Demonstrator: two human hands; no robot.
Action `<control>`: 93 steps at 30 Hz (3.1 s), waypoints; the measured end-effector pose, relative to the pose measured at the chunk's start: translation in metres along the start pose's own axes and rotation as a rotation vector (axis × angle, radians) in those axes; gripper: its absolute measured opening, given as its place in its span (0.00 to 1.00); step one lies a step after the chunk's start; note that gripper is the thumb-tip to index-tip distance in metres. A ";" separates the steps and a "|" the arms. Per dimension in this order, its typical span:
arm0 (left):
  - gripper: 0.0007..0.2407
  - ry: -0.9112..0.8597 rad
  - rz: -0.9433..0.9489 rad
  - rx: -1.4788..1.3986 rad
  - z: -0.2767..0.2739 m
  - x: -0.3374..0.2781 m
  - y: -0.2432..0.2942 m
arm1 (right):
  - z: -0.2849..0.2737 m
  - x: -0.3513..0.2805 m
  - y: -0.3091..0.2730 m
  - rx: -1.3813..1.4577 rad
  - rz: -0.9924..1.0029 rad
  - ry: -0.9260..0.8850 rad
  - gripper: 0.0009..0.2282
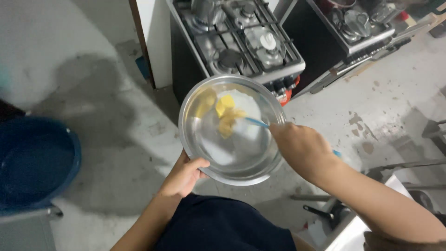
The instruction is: The recorder is preparing ingredients and equipment in a kitchen, including melting butter in a pot and retrieving eggs from a refrigerator.
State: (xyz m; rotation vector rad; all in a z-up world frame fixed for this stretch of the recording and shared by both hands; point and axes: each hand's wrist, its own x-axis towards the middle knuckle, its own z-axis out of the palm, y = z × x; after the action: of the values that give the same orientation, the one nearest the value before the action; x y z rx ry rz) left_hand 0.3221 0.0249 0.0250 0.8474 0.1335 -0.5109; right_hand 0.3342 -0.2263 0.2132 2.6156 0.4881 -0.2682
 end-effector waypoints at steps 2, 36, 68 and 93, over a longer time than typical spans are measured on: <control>0.34 -0.008 -0.034 0.004 -0.006 0.034 0.024 | -0.017 0.017 0.021 0.017 0.023 -0.046 0.08; 0.17 0.325 0.178 0.090 0.001 0.312 0.231 | -0.050 0.397 0.267 0.776 -0.244 0.235 0.10; 0.25 0.383 -0.061 0.590 -0.044 0.466 0.396 | -0.022 0.518 0.258 0.939 -0.123 0.157 0.10; 0.19 0.633 -0.156 1.323 0.089 0.518 0.445 | 0.046 0.572 0.258 1.124 -0.043 0.068 0.13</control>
State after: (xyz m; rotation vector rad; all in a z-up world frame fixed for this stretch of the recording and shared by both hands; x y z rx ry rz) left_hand 0.9807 0.0071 0.2259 2.3014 0.4662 -0.4235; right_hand 0.9529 -0.2948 0.1241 3.7088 0.4996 -0.6040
